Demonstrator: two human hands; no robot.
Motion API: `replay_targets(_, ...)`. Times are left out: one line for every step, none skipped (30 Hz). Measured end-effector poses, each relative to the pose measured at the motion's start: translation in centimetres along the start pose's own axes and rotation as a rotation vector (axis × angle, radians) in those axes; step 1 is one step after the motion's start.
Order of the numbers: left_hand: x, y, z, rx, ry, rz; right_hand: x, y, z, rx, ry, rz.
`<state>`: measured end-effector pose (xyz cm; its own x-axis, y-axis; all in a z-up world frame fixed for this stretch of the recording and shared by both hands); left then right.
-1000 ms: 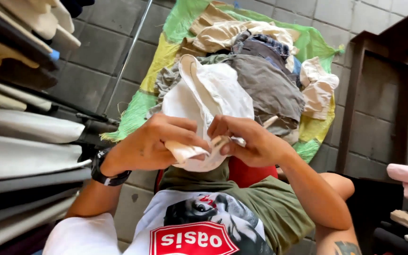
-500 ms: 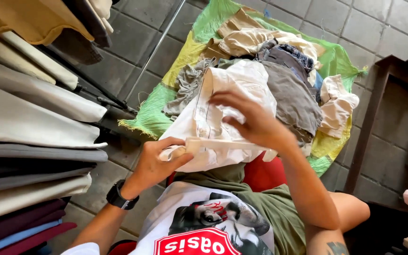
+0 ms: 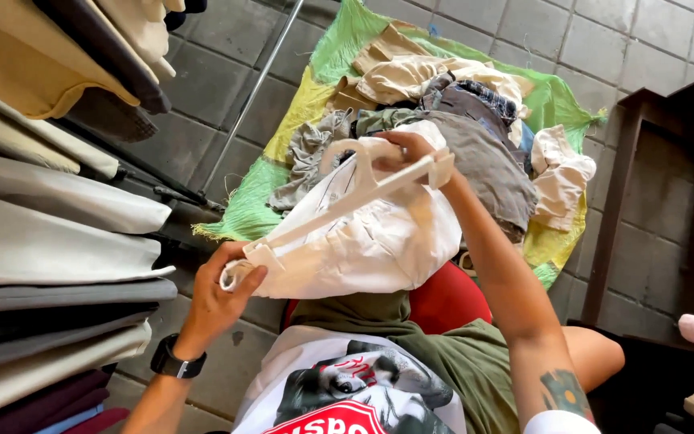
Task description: Picking up various clothing items from a pile, placing them onto plastic hangers, and hanging them on a display rack.
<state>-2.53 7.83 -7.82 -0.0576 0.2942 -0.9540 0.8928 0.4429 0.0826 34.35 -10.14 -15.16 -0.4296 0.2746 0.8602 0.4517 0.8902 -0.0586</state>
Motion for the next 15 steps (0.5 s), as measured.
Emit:
replay_targets(0.5,0.0,-0.1,0.004,-0.001,-0.002,-1.1,-1.5,-0.8,-0.001,0.002,0.004)
replay_targets(1.0,0.0,-0.6,-0.054,-0.013,-0.018,-2.1,-3.2,-2.2,-0.120,0.052,-0.008)
replay_targets(1.6,0.0,-1.0,-0.112,-0.025,-0.035,-3.1,-5.1,-3.6,-0.239,0.102,-0.020)
replay_targets(2.5,0.3,-0.8,-0.105,-0.033,-0.037,0.0,-7.6,-4.7,-0.241,0.097,-0.010)
replay_targets(3.4,0.5,-0.7,-0.125,-0.041,-0.043,3.1,-10.2,-5.9,-0.292,0.017,0.043)
replay_targets(4.2,0.9,-0.5,-0.140,-0.050,-0.043,6.3,-12.8,-7.3,-0.348,-0.066,0.096)
replay_targets(4.4,1.7,-0.4,-0.130,-0.059,-0.040,6.0,-15.0,-7.9,-0.356,-0.073,0.105)
replay_targets(4.5,2.6,-0.2,-0.114,-0.057,-0.030,5.4,-17.3,-8.2,-0.334,0.067,0.144)
replay_targets(4.5,3.5,0.0,-0.099,-0.056,-0.020,5.0,-19.6,-8.4,-0.312,0.208,0.182)
replay_targets(4.3,4.6,-0.2,-0.084,-0.064,-0.015,6.6,-21.2,-8.5,-0.326,0.202,0.191)
replay_targets(3.9,5.8,0.1,-0.013,-0.052,0.007,8.2,-22.8,-8.3,-0.316,0.300,0.178)
replay_targets(3.5,6.9,0.2,0.058,-0.039,0.027,9.9,-24.2,-8.0,-0.304,0.400,0.165)
replay_targets(2.6,7.6,0.1,0.072,-0.046,0.029,10.5,-26.3,-7.8,-0.317,0.397,0.174)
replay_targets(1.5,8.2,0.5,0.179,-0.019,0.049,11.3,-28.4,-7.7,-0.319,0.190,0.192)
replay_targets(0.4,8.8,0.9,0.286,0.008,0.071,12.1,-30.4,-7.6,-0.319,-0.017,0.211)
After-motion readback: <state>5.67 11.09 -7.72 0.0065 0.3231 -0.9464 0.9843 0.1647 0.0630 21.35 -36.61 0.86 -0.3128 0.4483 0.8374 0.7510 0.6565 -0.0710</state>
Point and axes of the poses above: each hand's wrist, its own y-axis towards the middle knuckle, its own z-axis out of the palm, x = y × z, the point moved 5 cm from there along y, towards the middle knuckle, and after that the axes turned 4 degrees about x, right-handed, at the moved point
